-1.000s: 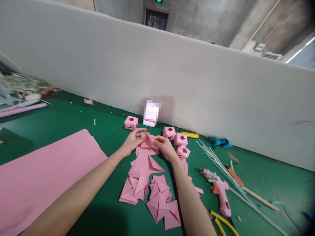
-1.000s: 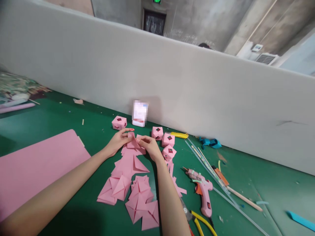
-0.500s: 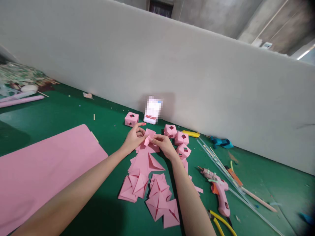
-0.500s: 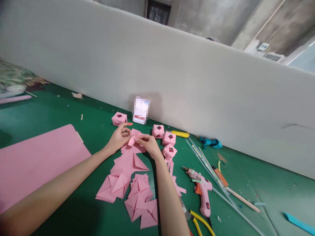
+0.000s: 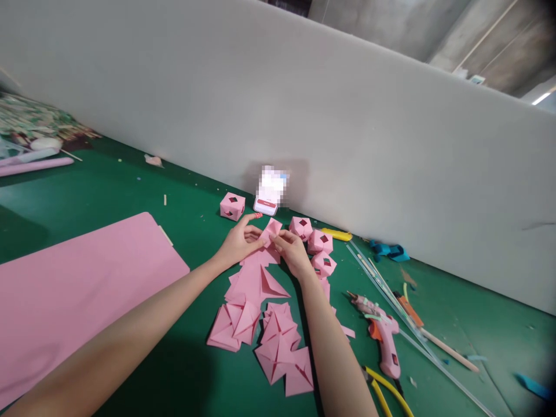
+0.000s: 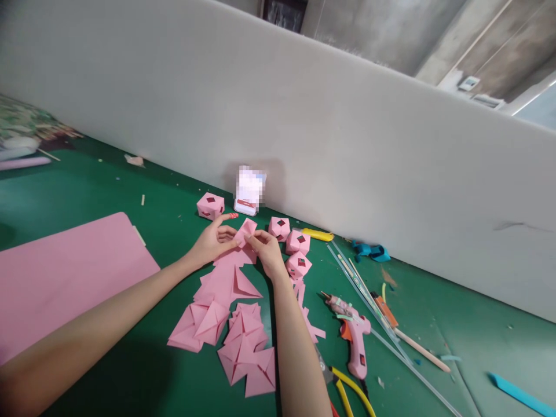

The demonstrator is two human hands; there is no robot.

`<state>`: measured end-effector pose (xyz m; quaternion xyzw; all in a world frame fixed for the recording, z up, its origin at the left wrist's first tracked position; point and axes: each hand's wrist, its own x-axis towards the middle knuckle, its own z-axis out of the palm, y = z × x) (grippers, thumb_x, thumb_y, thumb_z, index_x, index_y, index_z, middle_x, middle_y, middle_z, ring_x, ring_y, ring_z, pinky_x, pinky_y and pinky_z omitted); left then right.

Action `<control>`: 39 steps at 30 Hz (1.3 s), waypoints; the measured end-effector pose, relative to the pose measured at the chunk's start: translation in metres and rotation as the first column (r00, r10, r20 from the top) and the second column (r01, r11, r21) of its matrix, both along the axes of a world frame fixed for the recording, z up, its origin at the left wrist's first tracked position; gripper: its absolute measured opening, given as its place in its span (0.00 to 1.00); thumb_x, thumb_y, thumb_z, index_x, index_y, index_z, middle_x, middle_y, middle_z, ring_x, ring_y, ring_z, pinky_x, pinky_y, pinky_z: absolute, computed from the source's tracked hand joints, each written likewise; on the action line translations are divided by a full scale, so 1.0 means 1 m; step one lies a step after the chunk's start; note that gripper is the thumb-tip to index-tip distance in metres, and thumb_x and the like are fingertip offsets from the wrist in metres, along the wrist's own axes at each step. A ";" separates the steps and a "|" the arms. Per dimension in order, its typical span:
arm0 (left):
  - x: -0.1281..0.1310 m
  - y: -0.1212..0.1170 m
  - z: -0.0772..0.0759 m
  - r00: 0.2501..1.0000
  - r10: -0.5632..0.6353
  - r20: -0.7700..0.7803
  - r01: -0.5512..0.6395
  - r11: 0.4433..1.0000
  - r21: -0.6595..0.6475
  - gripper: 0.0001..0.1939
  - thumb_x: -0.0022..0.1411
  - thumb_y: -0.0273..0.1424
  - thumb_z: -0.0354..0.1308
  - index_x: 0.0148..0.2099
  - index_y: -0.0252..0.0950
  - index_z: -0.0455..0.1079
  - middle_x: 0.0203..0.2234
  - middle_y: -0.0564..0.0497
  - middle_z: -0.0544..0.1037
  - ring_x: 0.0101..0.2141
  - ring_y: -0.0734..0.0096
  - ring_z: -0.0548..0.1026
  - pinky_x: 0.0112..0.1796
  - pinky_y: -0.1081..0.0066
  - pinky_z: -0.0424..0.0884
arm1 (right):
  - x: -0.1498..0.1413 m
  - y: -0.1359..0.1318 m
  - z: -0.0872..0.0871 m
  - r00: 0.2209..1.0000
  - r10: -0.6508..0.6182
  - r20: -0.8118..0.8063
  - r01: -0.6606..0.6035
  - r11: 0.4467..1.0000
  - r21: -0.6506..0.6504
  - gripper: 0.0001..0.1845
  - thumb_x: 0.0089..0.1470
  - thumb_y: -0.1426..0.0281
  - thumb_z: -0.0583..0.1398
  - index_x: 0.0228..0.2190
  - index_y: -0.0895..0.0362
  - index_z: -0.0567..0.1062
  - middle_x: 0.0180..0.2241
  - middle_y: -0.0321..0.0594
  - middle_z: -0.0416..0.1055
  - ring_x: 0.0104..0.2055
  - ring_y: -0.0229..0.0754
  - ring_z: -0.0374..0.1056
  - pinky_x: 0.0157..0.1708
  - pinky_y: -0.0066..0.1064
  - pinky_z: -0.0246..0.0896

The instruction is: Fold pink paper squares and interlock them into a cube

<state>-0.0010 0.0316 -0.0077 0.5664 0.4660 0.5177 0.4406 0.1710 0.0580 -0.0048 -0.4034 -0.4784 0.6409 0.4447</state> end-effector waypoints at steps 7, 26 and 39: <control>0.003 -0.004 0.000 0.989 0.059 -0.136 -0.040 0.989 0.140 0.31 0.57 0.32 0.63 0.61 0.36 0.59 0.34 0.50 0.81 0.33 0.69 0.80 0.39 0.68 0.77 | -0.002 -0.003 0.006 0.999 0.053 -0.003 -0.053 0.998 0.016 0.16 0.41 0.59 0.72 0.23 0.57 0.74 0.21 0.31 0.65 0.23 0.32 0.56 0.26 0.29 0.48; 0.006 -0.009 0.005 0.978 0.028 -0.207 0.014 0.980 0.198 0.28 0.59 0.35 0.62 0.59 0.36 0.61 0.36 0.48 0.82 0.35 0.67 0.81 0.40 0.67 0.76 | -0.002 0.000 -0.004 1.000 0.014 -0.008 -0.014 0.999 0.045 0.16 0.42 0.60 0.71 0.20 0.56 0.75 0.20 0.33 0.69 0.23 0.34 0.60 0.27 0.29 0.54; 0.011 -0.006 0.012 0.940 0.046 -0.339 0.004 0.990 0.144 0.32 0.57 0.32 0.62 0.63 0.39 0.59 0.30 0.53 0.82 0.30 0.67 0.80 0.35 0.69 0.71 | 0.000 0.000 -0.003 0.999 0.048 -0.009 -0.048 0.999 0.014 0.12 0.38 0.62 0.73 0.24 0.56 0.81 0.26 0.36 0.76 0.30 0.38 0.67 0.35 0.32 0.61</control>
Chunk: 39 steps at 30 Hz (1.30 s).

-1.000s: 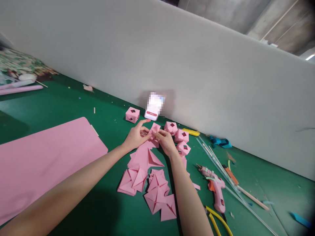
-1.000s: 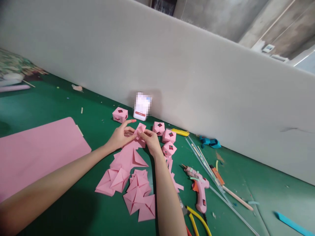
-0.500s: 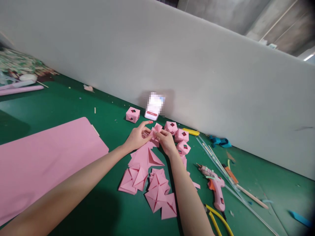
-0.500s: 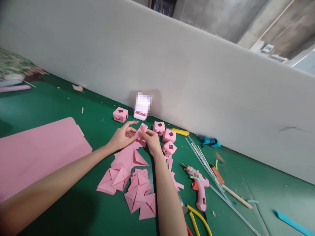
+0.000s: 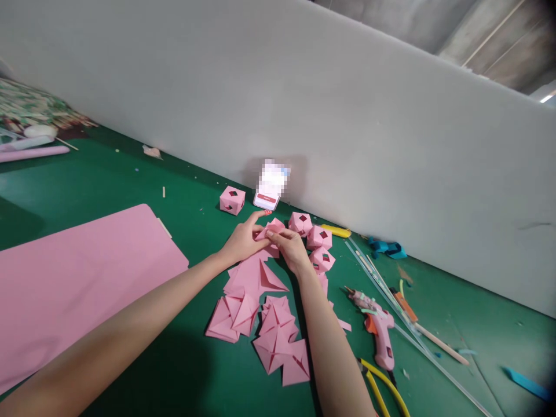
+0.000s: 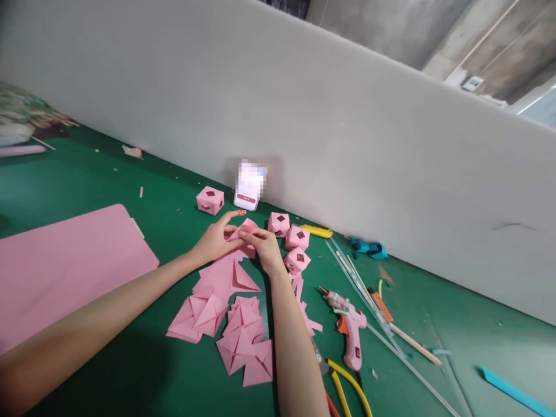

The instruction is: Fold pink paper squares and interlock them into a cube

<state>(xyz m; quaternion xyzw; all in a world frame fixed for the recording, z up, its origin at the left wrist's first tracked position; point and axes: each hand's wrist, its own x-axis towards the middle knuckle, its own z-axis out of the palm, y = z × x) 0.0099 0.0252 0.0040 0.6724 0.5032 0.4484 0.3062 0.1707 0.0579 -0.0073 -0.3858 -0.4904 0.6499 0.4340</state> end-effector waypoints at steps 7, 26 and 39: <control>0.002 0.002 -0.004 0.987 0.069 0.144 -0.065 0.997 -0.033 0.37 0.54 0.31 0.63 0.65 0.40 0.56 0.31 0.52 0.81 0.33 0.66 0.80 0.39 0.68 0.72 | -0.002 0.000 0.000 0.999 -0.010 -0.040 0.009 1.000 -0.015 0.12 0.38 0.62 0.73 0.24 0.55 0.82 0.28 0.37 0.77 0.29 0.38 0.67 0.34 0.32 0.61; 0.000 0.006 -0.009 0.941 0.077 0.329 -0.035 0.991 -0.133 0.43 0.52 0.32 0.66 0.67 0.40 0.53 0.26 0.55 0.77 0.25 0.71 0.76 0.29 0.73 0.71 | -0.003 -0.002 0.007 0.999 -0.039 -0.027 0.039 0.999 -0.026 0.17 0.35 0.58 0.73 0.21 0.55 0.76 0.21 0.34 0.68 0.24 0.36 0.59 0.27 0.31 0.54; -0.003 0.009 -0.013 0.936 0.117 0.332 -0.065 0.984 -0.164 0.35 0.51 0.35 0.68 0.60 0.39 0.61 0.25 0.55 0.76 0.26 0.68 0.77 0.28 0.70 0.72 | -0.001 0.002 -0.002 0.992 -0.124 0.004 0.124 0.992 -0.029 0.20 0.35 0.57 0.73 0.17 0.55 0.72 0.18 0.30 0.62 0.23 0.34 0.55 0.26 0.30 0.51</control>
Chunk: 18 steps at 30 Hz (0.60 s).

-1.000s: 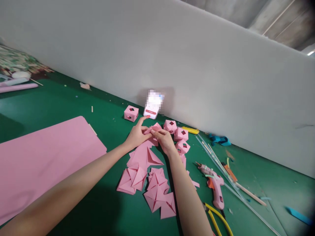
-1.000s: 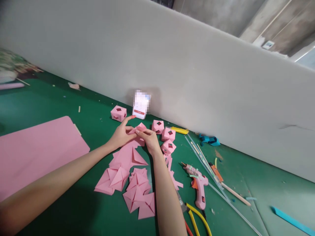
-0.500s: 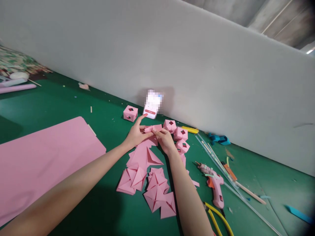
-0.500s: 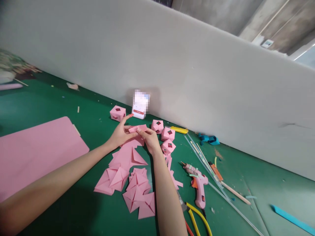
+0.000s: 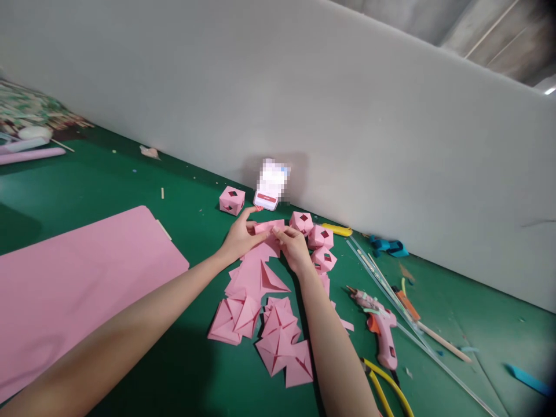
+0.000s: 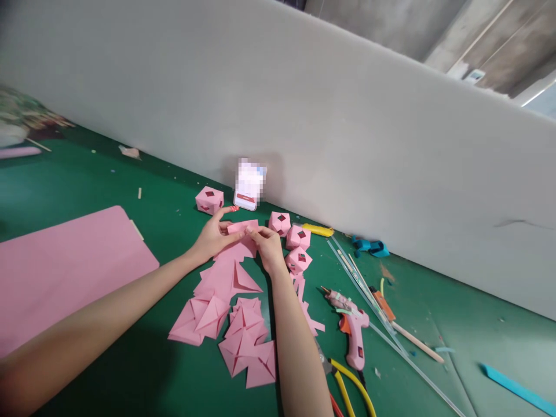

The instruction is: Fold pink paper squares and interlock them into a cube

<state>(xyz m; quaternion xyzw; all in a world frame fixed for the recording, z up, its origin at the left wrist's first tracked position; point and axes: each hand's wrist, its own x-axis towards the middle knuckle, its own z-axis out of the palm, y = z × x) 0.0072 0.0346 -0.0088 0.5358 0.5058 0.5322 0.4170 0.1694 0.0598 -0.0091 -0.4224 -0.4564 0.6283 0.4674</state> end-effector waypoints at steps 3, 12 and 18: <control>0.000 0.000 0.002 0.993 -0.057 0.100 0.061 0.997 -0.037 0.35 0.52 0.35 0.68 0.60 0.39 0.60 0.26 0.53 0.78 0.28 0.64 0.79 0.31 0.67 0.75 | -0.001 0.000 0.001 0.999 -0.034 0.013 0.034 0.999 0.000 0.21 0.36 0.57 0.73 0.16 0.55 0.71 0.17 0.30 0.61 0.22 0.34 0.54 0.25 0.30 0.49; 0.000 0.000 0.004 0.986 -0.106 0.130 0.116 0.991 -0.066 0.34 0.52 0.34 0.68 0.59 0.38 0.61 0.24 0.53 0.79 0.27 0.64 0.80 0.30 0.68 0.74 | -0.002 0.000 0.002 0.998 -0.034 -0.061 0.032 0.999 -0.034 0.20 0.35 0.58 0.74 0.17 0.56 0.71 0.17 0.29 0.61 0.23 0.33 0.56 0.26 0.29 0.53; 0.001 0.000 0.004 0.986 -0.088 0.141 0.096 0.994 -0.051 0.33 0.51 0.35 0.68 0.57 0.36 0.62 0.33 0.48 0.81 0.35 0.61 0.81 0.36 0.66 0.77 | -0.003 0.001 -0.002 0.999 -0.031 -0.004 0.032 0.999 0.039 0.20 0.40 0.56 0.71 0.19 0.56 0.71 0.18 0.31 0.63 0.22 0.33 0.56 0.24 0.29 0.51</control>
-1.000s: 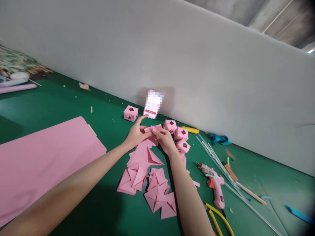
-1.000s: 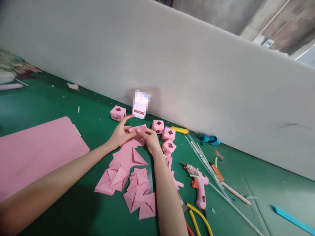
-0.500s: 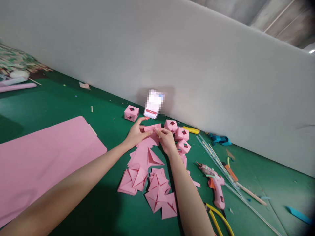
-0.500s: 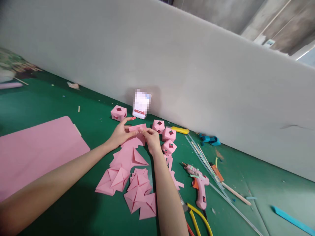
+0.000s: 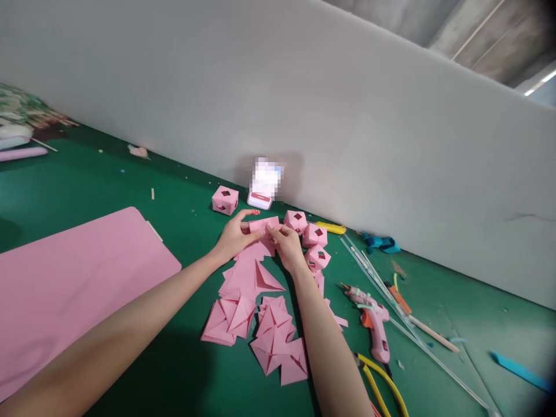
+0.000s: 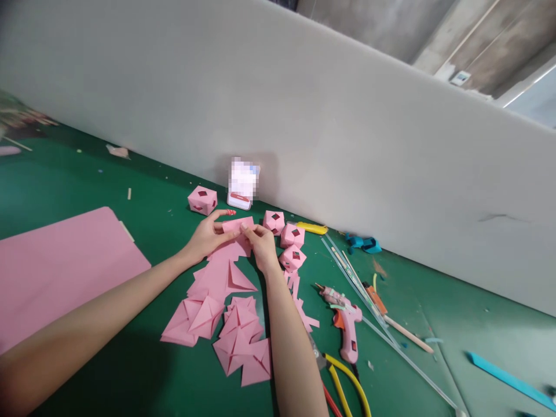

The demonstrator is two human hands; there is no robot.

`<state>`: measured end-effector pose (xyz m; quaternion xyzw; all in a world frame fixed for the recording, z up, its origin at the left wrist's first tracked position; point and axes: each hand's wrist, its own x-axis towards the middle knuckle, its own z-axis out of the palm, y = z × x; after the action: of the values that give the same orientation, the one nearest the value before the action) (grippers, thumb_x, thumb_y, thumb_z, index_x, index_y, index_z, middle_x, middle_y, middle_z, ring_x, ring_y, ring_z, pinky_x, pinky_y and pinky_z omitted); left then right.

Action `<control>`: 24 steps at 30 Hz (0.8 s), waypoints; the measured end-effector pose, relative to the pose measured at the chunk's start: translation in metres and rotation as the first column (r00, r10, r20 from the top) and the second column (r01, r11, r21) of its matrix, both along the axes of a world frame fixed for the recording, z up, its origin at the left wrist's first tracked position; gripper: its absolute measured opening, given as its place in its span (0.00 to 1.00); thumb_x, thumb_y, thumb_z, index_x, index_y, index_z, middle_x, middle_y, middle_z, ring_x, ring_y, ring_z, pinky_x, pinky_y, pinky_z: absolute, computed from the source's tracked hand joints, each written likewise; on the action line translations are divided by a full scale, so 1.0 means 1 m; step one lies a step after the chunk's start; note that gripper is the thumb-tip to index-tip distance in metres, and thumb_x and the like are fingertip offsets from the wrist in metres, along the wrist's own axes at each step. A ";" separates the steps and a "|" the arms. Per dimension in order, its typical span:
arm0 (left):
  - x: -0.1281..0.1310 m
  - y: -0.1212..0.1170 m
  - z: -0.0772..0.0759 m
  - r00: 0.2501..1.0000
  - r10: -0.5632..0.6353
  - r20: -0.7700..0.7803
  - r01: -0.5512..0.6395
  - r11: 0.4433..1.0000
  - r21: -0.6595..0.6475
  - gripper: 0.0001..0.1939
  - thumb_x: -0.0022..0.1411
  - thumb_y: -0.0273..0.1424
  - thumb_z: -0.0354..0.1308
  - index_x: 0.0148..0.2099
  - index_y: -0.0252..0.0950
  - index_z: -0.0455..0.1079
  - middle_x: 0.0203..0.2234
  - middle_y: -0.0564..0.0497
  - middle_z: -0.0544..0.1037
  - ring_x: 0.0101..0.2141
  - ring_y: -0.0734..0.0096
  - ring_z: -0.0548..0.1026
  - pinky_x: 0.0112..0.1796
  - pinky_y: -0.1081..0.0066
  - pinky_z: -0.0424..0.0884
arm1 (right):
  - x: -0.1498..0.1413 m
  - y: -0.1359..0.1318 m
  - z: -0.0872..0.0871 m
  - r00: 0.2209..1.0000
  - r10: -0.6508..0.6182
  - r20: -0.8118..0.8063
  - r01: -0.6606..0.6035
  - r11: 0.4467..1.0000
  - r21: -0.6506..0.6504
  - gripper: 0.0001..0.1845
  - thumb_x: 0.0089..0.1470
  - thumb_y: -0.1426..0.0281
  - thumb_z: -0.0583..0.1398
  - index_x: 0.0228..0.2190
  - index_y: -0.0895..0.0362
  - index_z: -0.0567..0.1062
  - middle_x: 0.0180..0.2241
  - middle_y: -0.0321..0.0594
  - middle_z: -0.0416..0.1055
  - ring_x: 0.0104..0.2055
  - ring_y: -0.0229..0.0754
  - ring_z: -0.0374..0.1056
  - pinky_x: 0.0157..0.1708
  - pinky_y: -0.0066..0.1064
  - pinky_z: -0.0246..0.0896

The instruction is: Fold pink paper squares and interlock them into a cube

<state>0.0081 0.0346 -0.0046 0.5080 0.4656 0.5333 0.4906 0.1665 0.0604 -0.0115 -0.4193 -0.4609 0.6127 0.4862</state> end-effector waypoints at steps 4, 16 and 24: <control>0.001 0.001 0.000 0.991 0.116 0.062 -0.116 0.993 -0.005 0.39 0.50 0.34 0.69 0.61 0.36 0.56 0.30 0.51 0.79 0.34 0.65 0.80 0.37 0.67 0.76 | -0.001 0.000 -0.002 0.996 0.026 0.089 -0.033 0.996 0.085 0.20 0.44 0.53 0.69 0.22 0.56 0.72 0.19 0.32 0.67 0.21 0.34 0.59 0.23 0.29 0.54; 0.000 0.003 0.000 0.975 0.164 0.148 -0.152 0.984 -0.089 0.44 0.46 0.32 0.72 0.63 0.39 0.57 0.28 0.54 0.76 0.33 0.67 0.80 0.36 0.70 0.75 | -0.005 -0.002 -0.001 0.984 0.013 0.176 -0.030 0.995 0.094 0.23 0.46 0.50 0.66 0.24 0.55 0.66 0.17 0.29 0.66 0.15 0.31 0.60 0.16 0.23 0.54; -0.002 0.002 0.001 0.965 0.172 0.198 -0.154 0.982 -0.106 0.38 0.48 0.34 0.71 0.59 0.37 0.60 0.27 0.54 0.77 0.30 0.69 0.79 0.37 0.68 0.76 | -0.002 -0.003 0.004 0.988 0.070 0.135 -0.077 0.996 0.045 0.20 0.45 0.55 0.68 0.28 0.57 0.70 0.18 0.30 0.68 0.15 0.30 0.61 0.14 0.21 0.56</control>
<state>0.0064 0.0370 -0.0034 0.3874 0.4760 0.6001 0.5130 0.1643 0.0577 -0.0076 -0.4298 -0.5224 0.5892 0.4418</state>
